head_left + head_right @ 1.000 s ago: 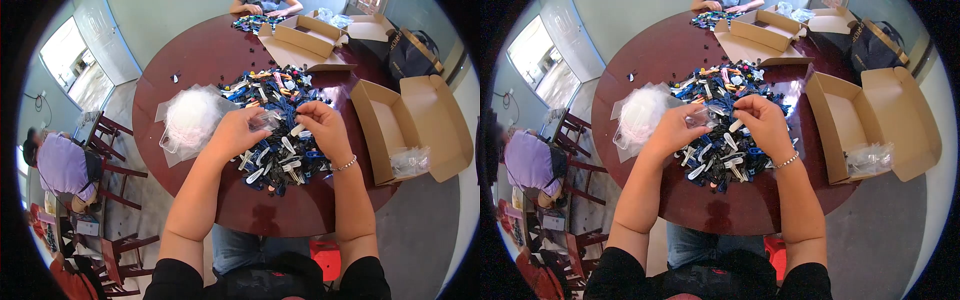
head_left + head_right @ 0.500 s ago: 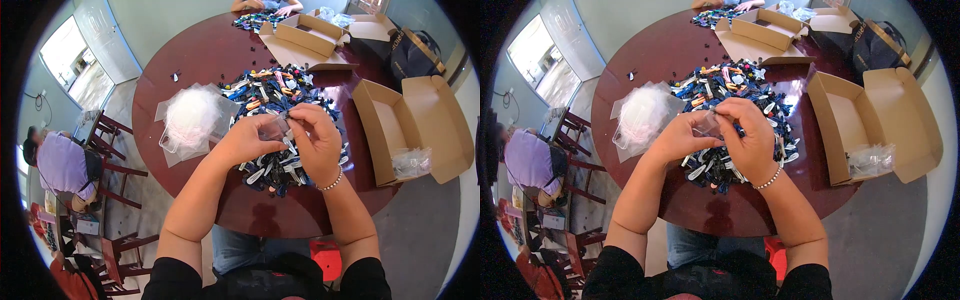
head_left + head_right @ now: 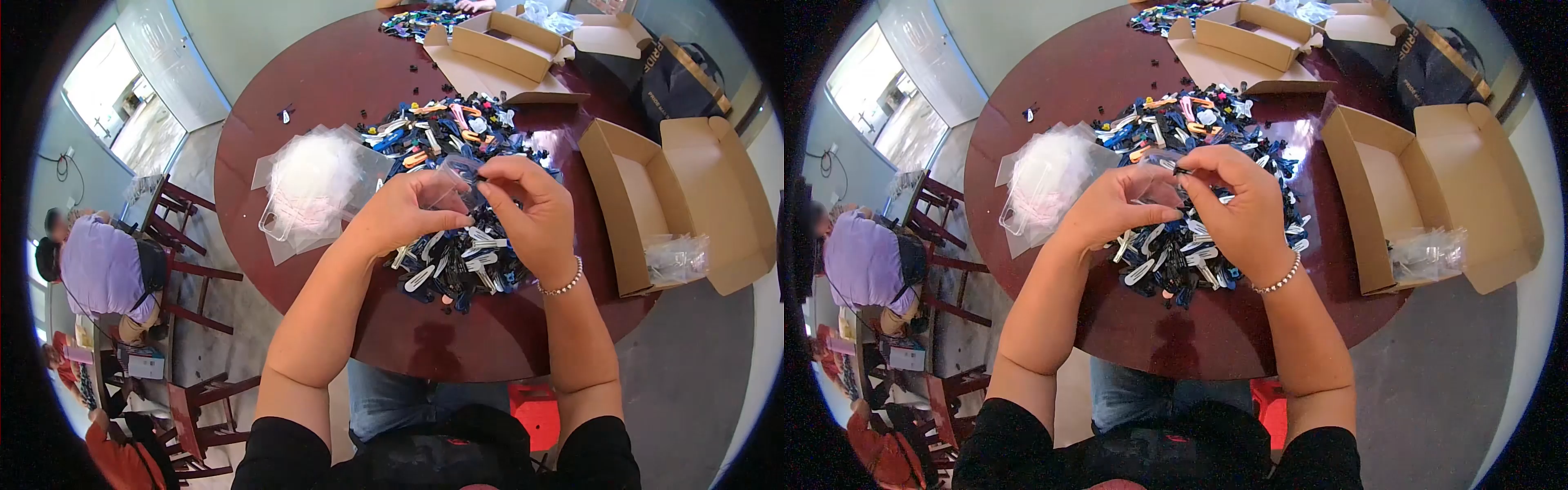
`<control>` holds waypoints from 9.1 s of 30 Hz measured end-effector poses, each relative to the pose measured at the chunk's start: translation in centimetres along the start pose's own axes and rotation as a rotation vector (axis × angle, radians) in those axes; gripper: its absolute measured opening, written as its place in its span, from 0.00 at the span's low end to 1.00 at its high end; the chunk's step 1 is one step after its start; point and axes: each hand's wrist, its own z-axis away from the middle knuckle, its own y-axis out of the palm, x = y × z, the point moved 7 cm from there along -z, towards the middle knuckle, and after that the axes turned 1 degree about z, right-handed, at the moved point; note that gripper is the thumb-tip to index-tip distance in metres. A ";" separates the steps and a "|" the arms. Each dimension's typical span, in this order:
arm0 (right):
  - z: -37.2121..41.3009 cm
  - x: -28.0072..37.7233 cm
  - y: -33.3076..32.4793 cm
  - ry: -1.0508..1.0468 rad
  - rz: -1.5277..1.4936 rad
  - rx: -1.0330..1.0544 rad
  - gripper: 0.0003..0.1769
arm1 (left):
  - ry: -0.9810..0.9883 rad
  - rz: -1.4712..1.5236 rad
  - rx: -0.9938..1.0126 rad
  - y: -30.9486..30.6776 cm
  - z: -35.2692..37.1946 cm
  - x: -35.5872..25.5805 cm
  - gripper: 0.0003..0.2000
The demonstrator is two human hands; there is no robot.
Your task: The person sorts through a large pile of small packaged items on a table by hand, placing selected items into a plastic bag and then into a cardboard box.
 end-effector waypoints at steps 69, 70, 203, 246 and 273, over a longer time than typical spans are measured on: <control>0.2 1.1 -0.4 -0.168 -0.062 -0.089 0.09 | -0.017 0.126 0.152 1.2 -0.1 0.8 0.22; 0.2 0.9 0.0 -0.187 0.030 -0.028 0.11 | -0.021 0.127 0.154 1.1 -0.2 1.0 0.22; 0.8 -4.0 1.7 0.027 0.704 0.408 0.10 | -0.035 0.395 0.082 -1.4 -1.0 1.6 0.29; -1.1 1.3 -9.0 0.074 0.183 -0.400 0.05 | -0.063 0.303 0.193 -0.7 -1.3 2.3 0.25; 8.7 4.1 -17.8 0.007 1.403 -0.413 0.14 | 0.045 0.517 0.061 -4.0 -0.9 0.6 0.18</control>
